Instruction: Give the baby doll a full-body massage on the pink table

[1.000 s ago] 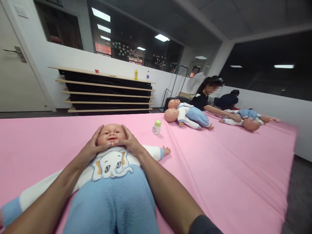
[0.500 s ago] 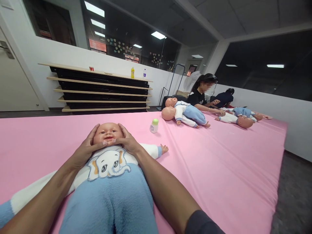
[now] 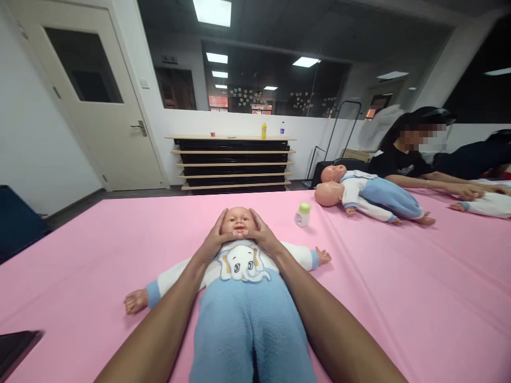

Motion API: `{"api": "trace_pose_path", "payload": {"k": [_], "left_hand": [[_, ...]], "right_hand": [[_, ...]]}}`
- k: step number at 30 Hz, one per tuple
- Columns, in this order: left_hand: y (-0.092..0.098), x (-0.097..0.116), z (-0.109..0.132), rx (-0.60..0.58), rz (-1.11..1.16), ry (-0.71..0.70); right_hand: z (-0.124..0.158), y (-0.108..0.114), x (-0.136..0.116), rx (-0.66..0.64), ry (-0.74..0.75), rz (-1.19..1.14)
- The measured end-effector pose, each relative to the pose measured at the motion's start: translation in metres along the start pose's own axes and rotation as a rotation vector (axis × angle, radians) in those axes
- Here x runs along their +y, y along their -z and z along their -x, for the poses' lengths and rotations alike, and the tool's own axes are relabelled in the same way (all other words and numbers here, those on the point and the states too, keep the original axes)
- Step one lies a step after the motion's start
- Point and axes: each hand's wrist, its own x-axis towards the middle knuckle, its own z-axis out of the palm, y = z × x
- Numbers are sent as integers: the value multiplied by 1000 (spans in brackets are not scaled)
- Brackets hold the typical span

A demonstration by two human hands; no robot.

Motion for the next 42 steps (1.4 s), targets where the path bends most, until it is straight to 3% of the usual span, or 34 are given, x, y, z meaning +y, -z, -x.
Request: {"api": "trace_pose_path", "payload": {"k": [8, 14, 20, 27, 33, 38, 42], "left_hand": [[-2, -1, 0, -39, -13, -11], [-2, 2, 3, -76, 108, 13], [1, 0, 4, 7, -27, -75], [1, 0, 4, -57, 69, -22], [1, 0, 3, 7, 0, -39], [1, 1, 3, -64, 97, -28], [0, 4, 5, 11, 37, -41]], "right_hand": [[0, 2, 2, 8, 5, 6], [2, -2, -3, -28, -50, -104], [4, -7, -9, 53, -45, 69], [7, -8, -10, -28, -86, -126], [7, -4, -9, 2, -33, 109], [6, -7, -8, -32, -90, -52], [6, -9, -9, 10, -69, 30]]}}
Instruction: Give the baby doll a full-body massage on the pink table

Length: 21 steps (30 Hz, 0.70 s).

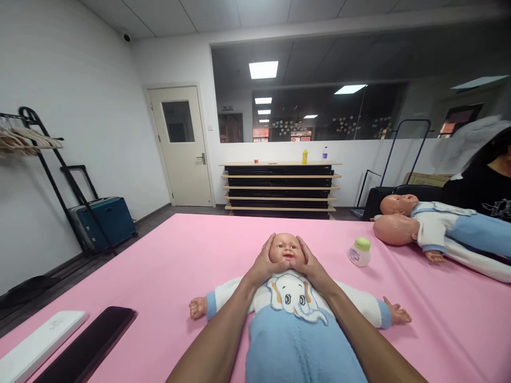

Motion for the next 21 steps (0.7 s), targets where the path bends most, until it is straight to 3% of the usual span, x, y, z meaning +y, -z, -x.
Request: {"api": "trace_pose_path", "payload": {"k": [7, 11, 16, 21], "left_hand": [[-3, 5, 0, -66, 191, 68], [-4, 3, 0, -13, 97, 11], [-2, 2, -2, -77, 197, 59], [-3, 4, -1, -26, 111, 49]], "right_hand": [[1, 2, -1, -67, -32, -168], [2, -3, -3, 30, -4, -50], [3, -4, -4, -31, -21, -174], [4, -6, -6, 30, -9, -113]]}}
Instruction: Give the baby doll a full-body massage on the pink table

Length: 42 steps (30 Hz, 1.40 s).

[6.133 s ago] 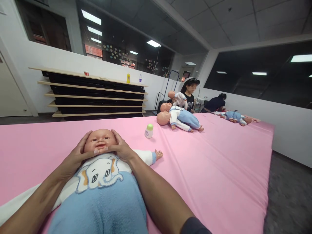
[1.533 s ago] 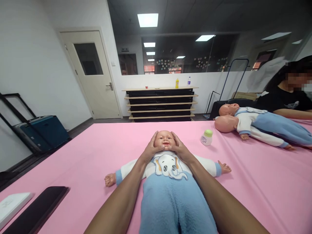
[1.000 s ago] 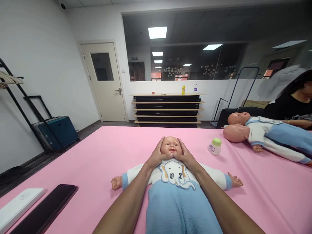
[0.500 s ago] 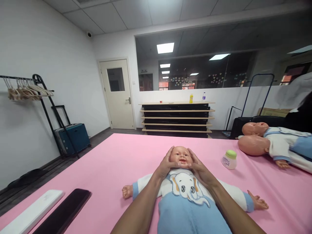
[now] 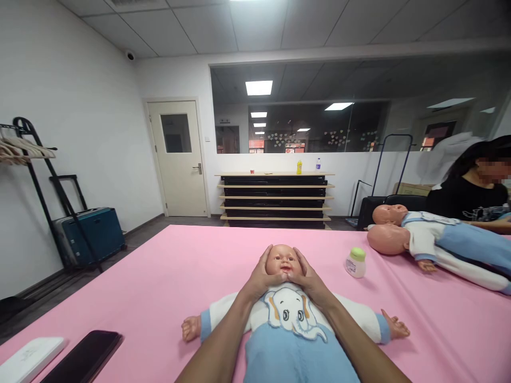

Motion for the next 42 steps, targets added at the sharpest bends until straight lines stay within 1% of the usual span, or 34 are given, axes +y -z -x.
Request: {"api": "trace_pose_path", "payload": {"k": [2, 5, 7, 10, 11, 15, 20, 25, 31, 35, 38, 42], "left_hand": [[1, -1, 0, -28, 11, 7], [4, -3, -1, -84, 85, 14], [6, -5, -3, -67, 39, -12], [5, -6, -3, -11, -76, -36], [4, -6, -3, -7, -76, -26], [2, -5, -3, -41, 31, 23], [3, -4, -1, -17, -83, 0], [1, -2, 1, -48, 20, 50], [-10, 10, 6, 12, -123, 52], [-8, 11, 5, 23, -143, 87], [-6, 9, 4, 9, -161, 77], [-8, 10, 5, 23, -152, 80]], "right_hand": [[0, 0, -1, -21, -10, -35], [-1, 2, 0, -63, -11, -102], [-4, 4, 2, -39, 15, -45], [-9, 8, 8, 21, 47, 57], [-10, 10, 9, 18, 48, 53], [-10, 14, 11, -67, 40, -50], [-7, 14, 8, -33, 52, 51], [-8, 14, 8, -91, 29, -109], [-9, 13, 10, -23, 58, -20], [-14, 18, 12, -59, 42, -25], [-18, 22, 15, -67, 57, -15], [-18, 23, 17, -81, 46, -26]]}}
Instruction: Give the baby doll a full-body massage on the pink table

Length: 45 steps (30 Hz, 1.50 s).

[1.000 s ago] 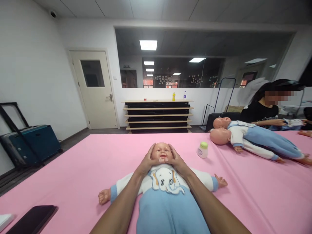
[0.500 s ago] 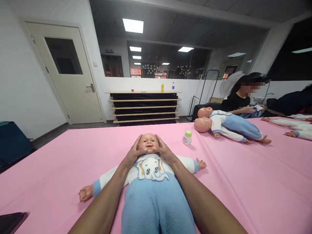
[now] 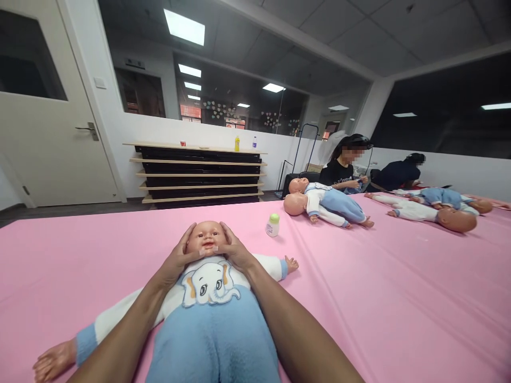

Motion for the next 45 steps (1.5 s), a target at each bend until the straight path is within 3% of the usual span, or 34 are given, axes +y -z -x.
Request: {"api": "trace_pose_path", "payload": {"k": [4, 9, 20, 27, 34, 45], "left_hand": [[-3, 1, -1, 5, -38, -13], [-1, -7, -10, 131, -128, 9], [6, -13, -10, 38, -182, -36], [5, -12, -12, 72, -179, -6], [0, -2, -3, 3, -138, -10], [7, -13, -15, 27, -78, -8]], "right_hand": [[4, 0, -3, -15, 14, 80], [4, 2, -3, -12, 28, 173], [2, -1, -1, 44, 23, 128], [0, -1, 0, 56, 32, 125], [4, -8, -6, 53, 15, 14], [1, -3, -3, 12, -2, 11]]}}
